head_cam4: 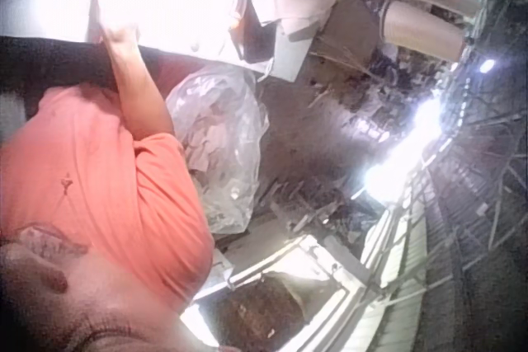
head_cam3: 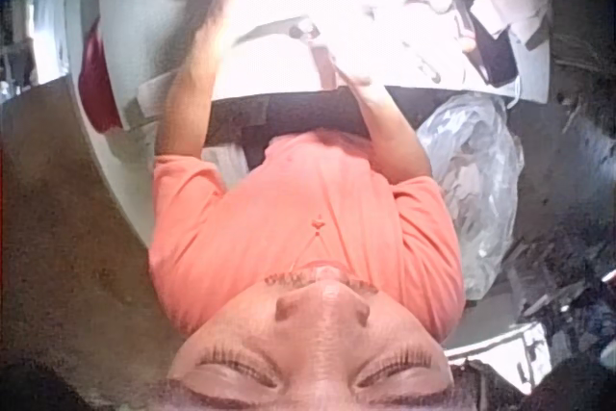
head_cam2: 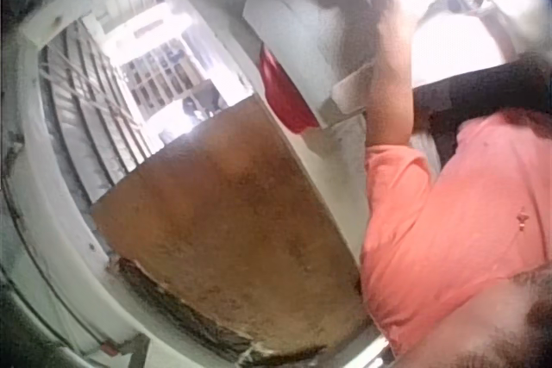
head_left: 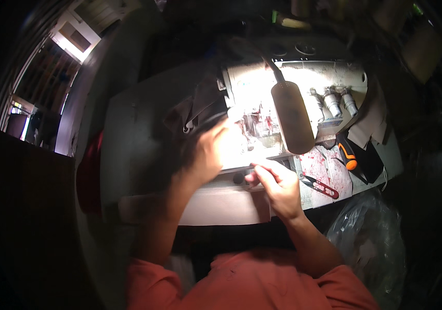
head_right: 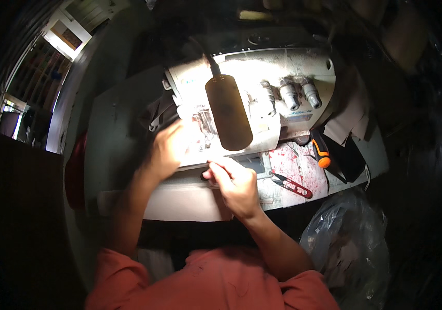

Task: The person removes fabric pieces from a plastic bag and places them on a table. They then fold a long strip of fabric by hand into smaller sections and stack the folded pieces on the table.

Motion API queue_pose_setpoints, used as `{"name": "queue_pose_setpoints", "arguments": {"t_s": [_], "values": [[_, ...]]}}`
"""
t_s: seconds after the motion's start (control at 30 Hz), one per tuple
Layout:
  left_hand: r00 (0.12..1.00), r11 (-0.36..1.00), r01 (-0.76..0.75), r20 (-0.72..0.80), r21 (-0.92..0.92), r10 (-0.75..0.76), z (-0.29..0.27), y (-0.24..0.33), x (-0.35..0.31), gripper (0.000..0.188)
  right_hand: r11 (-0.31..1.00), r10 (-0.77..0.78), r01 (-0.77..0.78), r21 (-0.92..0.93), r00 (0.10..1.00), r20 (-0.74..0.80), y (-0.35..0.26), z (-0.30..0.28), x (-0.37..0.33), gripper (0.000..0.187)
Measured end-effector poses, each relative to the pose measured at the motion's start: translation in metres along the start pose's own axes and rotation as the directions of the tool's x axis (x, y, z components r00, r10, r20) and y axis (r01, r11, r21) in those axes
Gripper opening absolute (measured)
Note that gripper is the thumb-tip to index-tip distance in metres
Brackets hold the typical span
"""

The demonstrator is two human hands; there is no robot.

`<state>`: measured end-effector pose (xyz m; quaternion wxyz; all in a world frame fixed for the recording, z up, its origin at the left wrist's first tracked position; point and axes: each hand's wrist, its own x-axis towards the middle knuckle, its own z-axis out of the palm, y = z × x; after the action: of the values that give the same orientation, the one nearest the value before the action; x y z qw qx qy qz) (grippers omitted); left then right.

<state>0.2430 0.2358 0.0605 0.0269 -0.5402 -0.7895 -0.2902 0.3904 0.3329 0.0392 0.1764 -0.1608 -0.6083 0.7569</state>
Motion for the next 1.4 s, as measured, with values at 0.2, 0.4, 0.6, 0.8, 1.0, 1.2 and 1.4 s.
{"name": "queue_pose_setpoints", "arguments": {"t_s": [0.2, 0.4, 0.6, 0.8, 1.0, 1.2, 1.4], "values": [[0.980, 0.909, -0.132, -0.088, 0.395, 0.180, -0.013, -0.060, 0.032, 0.023, 1.000, -0.016, 0.015, -0.006, 0.997, -0.078, 0.007, -0.027, -0.032, 0.016], [0.968, 0.976, -0.027, -0.240, 0.216, 0.080, -0.004, 0.020, -0.031, 0.004, 0.997, 0.034, -0.044, -0.066, 0.990, -0.139, 0.019, -0.054, -0.047, 0.014], [0.970, 0.973, 0.182, -0.187, 0.141, -0.154, 0.051, 0.087, -0.100, 0.010, 0.994, 0.016, -0.023, -0.108, 0.998, -0.068, 0.008, -0.045, -0.055, 0.015], [0.896, 0.883, 0.170, -0.305, -0.437, -0.324, 0.045, 0.079, -0.108, 0.006, 0.893, 0.171, -0.021, -0.450, 0.940, 0.296, -0.022, -0.011, -0.050, 0.022], [0.844, 0.353, 0.172, -0.047, -0.920, -0.534, 0.016, 0.107, -0.152, 0.028, 0.991, 0.068, -0.037, -0.129, 0.967, 0.246, -0.040, 0.015, -0.049, 0.007], [0.351, -0.013, -0.525, -0.202, -0.851, -0.914, -0.050, 0.003, -0.206, 0.046, 0.989, 0.128, -0.127, 0.071, 0.992, -0.015, -0.034, -0.001, -0.061, 0.010], [0.552, 0.681, 0.408, -0.430, -0.608, -0.715, -0.050, 0.045, -0.168, 0.047, 0.966, 0.211, -0.233, 0.114, 0.962, 0.172, -0.021, 0.020, -0.048, 0.013]]}}
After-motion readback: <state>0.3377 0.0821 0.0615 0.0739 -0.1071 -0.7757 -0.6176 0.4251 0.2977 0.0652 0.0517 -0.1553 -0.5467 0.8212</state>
